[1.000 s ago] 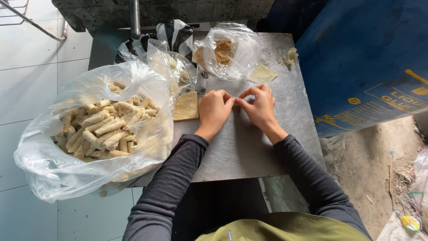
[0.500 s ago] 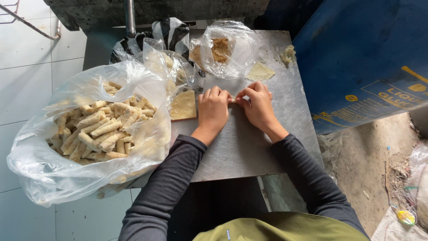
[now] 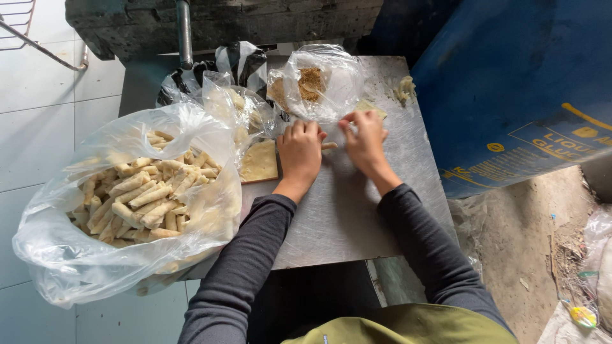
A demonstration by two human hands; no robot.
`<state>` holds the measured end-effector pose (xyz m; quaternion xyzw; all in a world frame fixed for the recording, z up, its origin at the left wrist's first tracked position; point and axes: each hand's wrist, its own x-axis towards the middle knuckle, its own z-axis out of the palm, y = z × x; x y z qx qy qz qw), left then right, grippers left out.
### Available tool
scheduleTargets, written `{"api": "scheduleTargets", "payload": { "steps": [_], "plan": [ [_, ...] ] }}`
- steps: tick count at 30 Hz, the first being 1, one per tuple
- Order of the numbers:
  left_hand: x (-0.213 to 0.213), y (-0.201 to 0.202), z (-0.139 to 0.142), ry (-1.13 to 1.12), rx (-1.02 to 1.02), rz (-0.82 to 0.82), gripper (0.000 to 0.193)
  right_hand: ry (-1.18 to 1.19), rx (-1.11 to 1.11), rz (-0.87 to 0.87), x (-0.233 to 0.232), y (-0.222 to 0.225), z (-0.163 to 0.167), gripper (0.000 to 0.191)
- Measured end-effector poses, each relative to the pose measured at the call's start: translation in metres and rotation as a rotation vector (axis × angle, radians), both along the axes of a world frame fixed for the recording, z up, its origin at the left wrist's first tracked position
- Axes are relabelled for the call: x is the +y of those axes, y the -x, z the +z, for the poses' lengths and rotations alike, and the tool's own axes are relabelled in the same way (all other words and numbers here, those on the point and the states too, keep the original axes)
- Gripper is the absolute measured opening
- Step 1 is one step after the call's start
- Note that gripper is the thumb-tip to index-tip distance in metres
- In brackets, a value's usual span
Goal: The person places a portion of brown filling from a plastic bag onto a thin square wrapper on a stainless steel table, then folds and rolls the wrapper around the filling by hand. The finished rolled pieces are placed into a large plastic bag filled with similar rolls.
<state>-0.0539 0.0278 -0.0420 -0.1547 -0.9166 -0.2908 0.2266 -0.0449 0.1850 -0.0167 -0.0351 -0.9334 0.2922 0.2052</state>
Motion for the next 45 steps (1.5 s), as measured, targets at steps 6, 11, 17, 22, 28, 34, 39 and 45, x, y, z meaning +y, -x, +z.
{"api": "scheduleTargets", "payload": {
  "steps": [6,11,17,22,28,34,39,45],
  "plan": [
    [-0.012,-0.009,0.006,-0.022,0.007,-0.190,0.025,0.082,0.075,0.056,0.056,-0.001,0.020,0.016],
    [-0.015,-0.023,0.035,0.088,0.087,-0.167,0.022,-0.234,0.173,0.134,0.041,-0.001,0.018,0.007],
    [-0.040,-0.098,0.099,-0.035,0.313,-0.009,0.017,-0.361,0.286,0.044,0.029,0.016,0.014,0.006],
    [-0.125,-0.145,0.143,0.283,0.295,0.377,0.016,0.208,0.294,0.026,0.053,0.033,0.014,0.008],
    [-0.204,-0.163,0.172,0.591,0.184,0.592,0.010,0.424,0.360,0.050,0.076,0.040,0.006,0.010],
    [-0.208,-0.153,0.183,0.710,0.094,0.541,0.013,0.446,0.204,0.164,0.079,0.025,0.019,0.008],
    [-0.197,-0.160,0.196,0.598,0.109,0.525,0.021,0.099,-0.195,0.532,0.045,-0.008,0.030,0.008],
    [-0.136,-0.156,0.160,0.195,0.226,0.062,0.018,0.133,-0.445,0.505,0.012,-0.027,0.049,0.011]
  ]
}}
